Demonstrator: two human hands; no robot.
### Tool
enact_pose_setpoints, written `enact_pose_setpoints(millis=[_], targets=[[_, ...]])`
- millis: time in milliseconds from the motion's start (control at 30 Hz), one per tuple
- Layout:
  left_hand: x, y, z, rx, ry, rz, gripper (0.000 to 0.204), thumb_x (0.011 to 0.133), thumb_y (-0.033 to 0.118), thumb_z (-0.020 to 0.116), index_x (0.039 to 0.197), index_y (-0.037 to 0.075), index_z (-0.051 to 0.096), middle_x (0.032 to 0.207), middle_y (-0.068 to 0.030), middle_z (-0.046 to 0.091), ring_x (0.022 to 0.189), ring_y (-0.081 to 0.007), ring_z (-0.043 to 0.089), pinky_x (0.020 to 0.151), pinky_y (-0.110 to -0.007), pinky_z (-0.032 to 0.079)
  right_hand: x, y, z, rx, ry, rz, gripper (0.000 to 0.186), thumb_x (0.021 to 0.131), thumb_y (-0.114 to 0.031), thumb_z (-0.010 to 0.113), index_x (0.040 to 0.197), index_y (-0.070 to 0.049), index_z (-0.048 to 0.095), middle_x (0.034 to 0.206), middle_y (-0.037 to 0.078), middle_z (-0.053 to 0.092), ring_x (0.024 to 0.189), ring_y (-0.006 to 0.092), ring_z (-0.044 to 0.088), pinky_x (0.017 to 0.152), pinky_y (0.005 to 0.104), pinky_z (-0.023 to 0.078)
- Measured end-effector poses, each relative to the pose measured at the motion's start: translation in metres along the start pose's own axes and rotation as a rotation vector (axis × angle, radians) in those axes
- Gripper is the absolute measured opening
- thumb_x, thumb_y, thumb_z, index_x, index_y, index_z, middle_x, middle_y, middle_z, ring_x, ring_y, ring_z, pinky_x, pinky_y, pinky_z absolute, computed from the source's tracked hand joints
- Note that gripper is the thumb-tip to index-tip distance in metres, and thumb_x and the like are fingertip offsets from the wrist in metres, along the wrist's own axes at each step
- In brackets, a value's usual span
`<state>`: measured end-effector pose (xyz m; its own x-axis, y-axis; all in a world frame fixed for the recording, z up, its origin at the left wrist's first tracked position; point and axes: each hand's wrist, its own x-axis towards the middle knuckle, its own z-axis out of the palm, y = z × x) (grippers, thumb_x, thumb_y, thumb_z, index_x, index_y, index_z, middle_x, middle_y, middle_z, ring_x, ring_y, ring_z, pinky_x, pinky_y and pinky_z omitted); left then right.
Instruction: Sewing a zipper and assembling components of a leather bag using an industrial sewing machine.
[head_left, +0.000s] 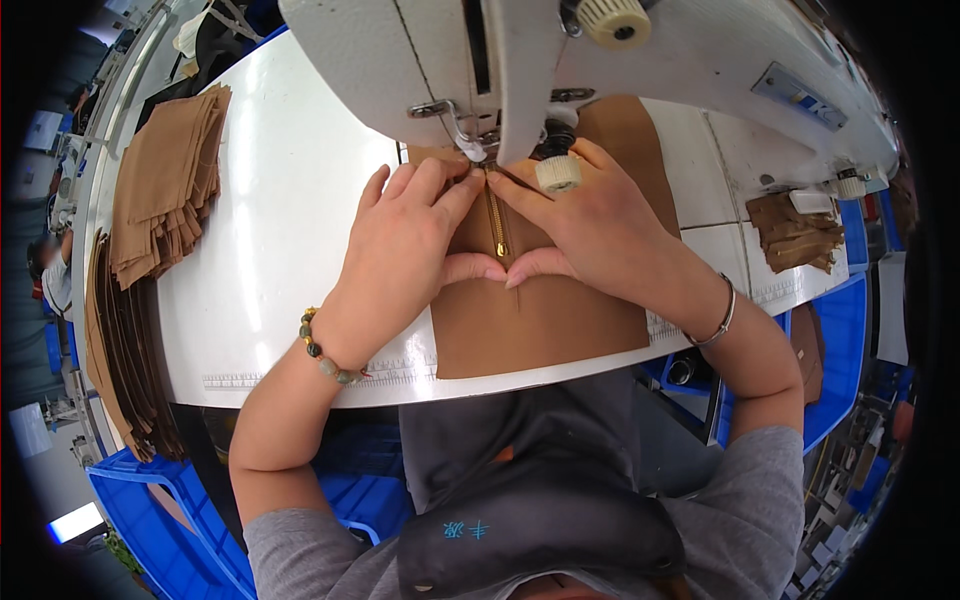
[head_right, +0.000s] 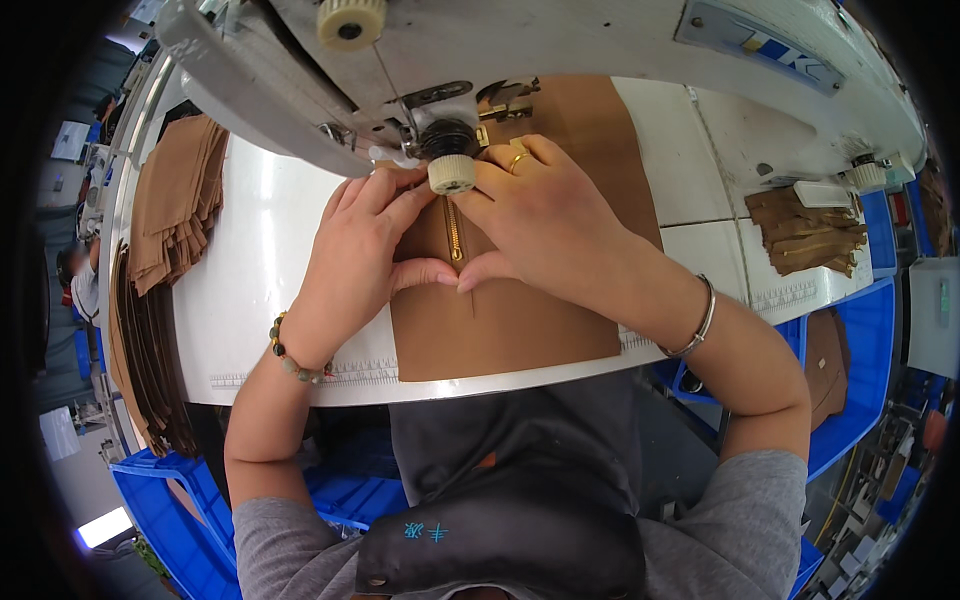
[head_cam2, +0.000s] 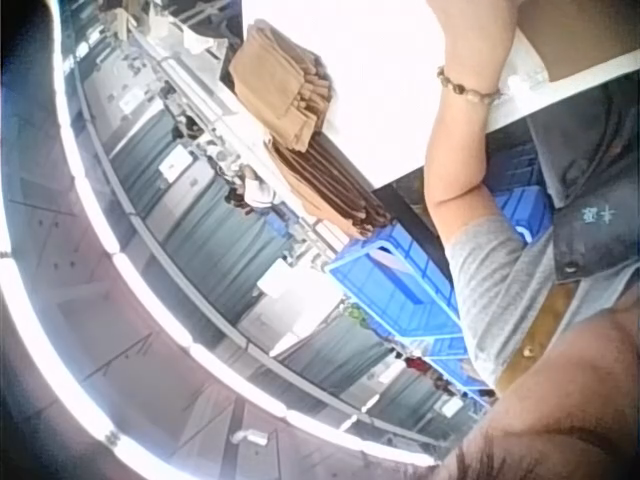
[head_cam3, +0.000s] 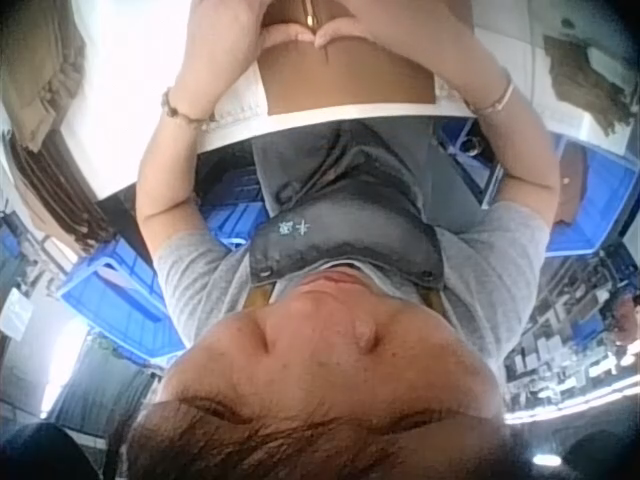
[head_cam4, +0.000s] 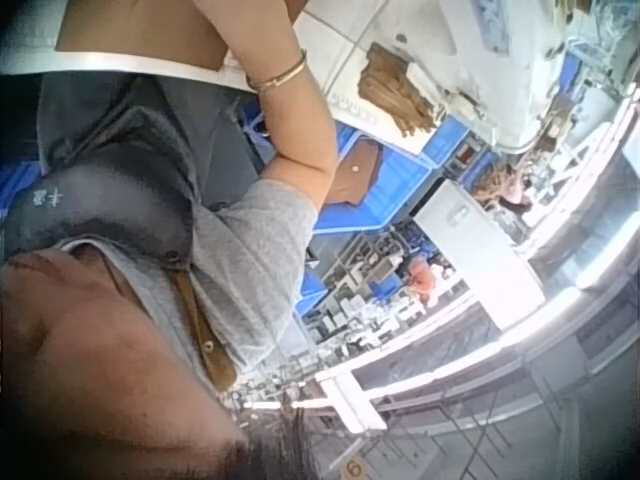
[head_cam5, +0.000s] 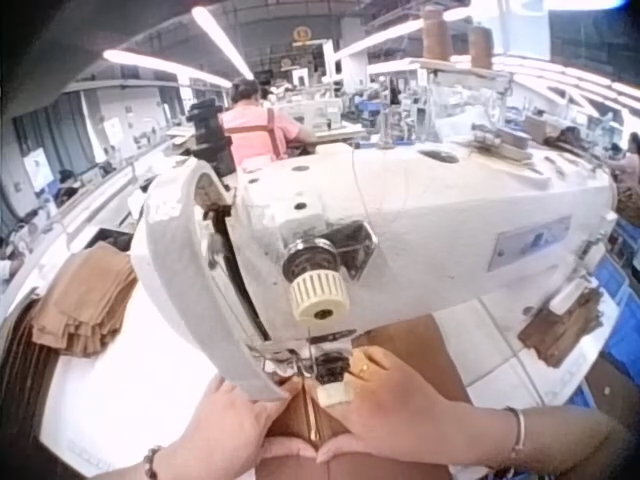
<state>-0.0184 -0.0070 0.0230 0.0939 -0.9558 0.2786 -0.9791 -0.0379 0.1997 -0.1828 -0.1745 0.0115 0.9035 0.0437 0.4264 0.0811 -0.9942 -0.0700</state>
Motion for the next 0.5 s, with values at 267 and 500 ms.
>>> enact_pose_setpoints(millis=[267,500], targets=[[-0.009,0.004,0.004,-0.153,-0.027,-0.097,0.078,0.074,0.049,0.082,0.133,0.001,0.067,0.138,-0.0113,0.063,0.124,-0.0334,0.060,0.104,-0.043,0.052,0.000,-0.001,-0.001,0.028,0.003,0.025,0.062,0.065,-0.053,0.084,0.107,-0.007,0.075,0.117,0.003,0.068,0.106,0.0243,0.064,0.099,0.0389,0.049],[-0.045,0.022,0.004,-0.273,0.014,-0.108,0.051,0.082,0.021,0.086,0.127,0.000,0.071,0.136,-0.0130,0.068,0.132,-0.0332,0.062,0.106,-0.040,0.055,-0.020,-0.015,-0.014,0.213,-0.105,0.052,0.058,0.078,-0.053,0.075,0.118,-0.010,0.074,0.128,0.006,0.067,0.109,0.0261,0.066,0.093,0.0412,0.053]])
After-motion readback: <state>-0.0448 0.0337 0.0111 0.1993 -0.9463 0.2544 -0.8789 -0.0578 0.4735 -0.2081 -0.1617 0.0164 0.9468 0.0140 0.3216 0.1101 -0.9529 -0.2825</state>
